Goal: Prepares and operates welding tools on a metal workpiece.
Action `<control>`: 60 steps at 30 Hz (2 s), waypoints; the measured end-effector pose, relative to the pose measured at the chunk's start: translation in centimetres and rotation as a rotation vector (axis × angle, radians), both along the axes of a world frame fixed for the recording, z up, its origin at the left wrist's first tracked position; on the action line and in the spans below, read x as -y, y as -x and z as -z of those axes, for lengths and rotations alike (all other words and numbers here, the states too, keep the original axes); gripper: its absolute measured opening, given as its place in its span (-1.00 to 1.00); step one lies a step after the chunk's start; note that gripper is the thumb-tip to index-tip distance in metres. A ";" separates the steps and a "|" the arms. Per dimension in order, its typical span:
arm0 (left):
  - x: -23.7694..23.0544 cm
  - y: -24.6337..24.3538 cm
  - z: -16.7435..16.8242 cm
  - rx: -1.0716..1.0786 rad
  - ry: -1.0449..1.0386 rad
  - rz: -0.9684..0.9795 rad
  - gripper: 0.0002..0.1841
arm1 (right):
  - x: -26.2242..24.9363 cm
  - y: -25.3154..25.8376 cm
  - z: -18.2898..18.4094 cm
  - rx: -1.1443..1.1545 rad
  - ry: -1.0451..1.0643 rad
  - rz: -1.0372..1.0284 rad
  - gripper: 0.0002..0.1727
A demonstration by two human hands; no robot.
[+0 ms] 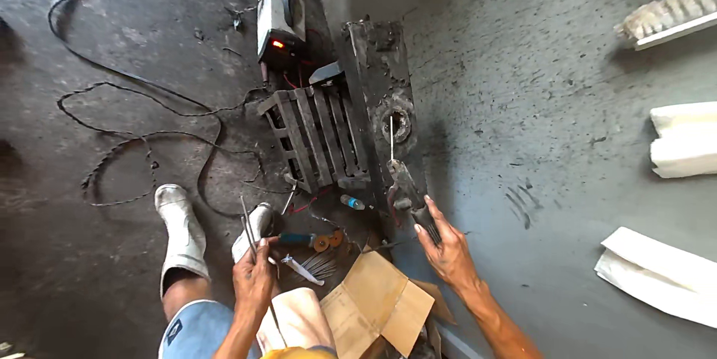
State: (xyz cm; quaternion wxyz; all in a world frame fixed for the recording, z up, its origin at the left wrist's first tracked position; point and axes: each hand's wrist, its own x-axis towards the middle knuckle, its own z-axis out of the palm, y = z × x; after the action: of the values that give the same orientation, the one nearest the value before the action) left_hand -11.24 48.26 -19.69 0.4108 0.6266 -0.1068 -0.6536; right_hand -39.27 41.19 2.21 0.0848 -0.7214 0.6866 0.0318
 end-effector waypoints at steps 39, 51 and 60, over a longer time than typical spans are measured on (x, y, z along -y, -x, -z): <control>2.8 -4.7 1.5 0.077 -0.062 -0.027 -0.63 | -0.5 -1.6 0.6 -0.021 -0.040 0.190 -0.32; 4.7 -11.0 2.4 0.091 -0.018 0.146 -0.63 | -1.2 -5.9 1.9 0.033 -0.010 0.305 -0.31; 7.0 -14.1 2.2 0.137 -0.026 0.190 -0.64 | -2.6 -7.4 2.4 0.048 0.000 0.364 -0.32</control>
State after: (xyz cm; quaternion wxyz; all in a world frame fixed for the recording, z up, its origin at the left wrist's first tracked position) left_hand 2.83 41.31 -21.92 0.3306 0.6620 -0.1851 -0.6467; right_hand -31.92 43.80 -0.18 0.1055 -0.5857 0.8036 -0.0012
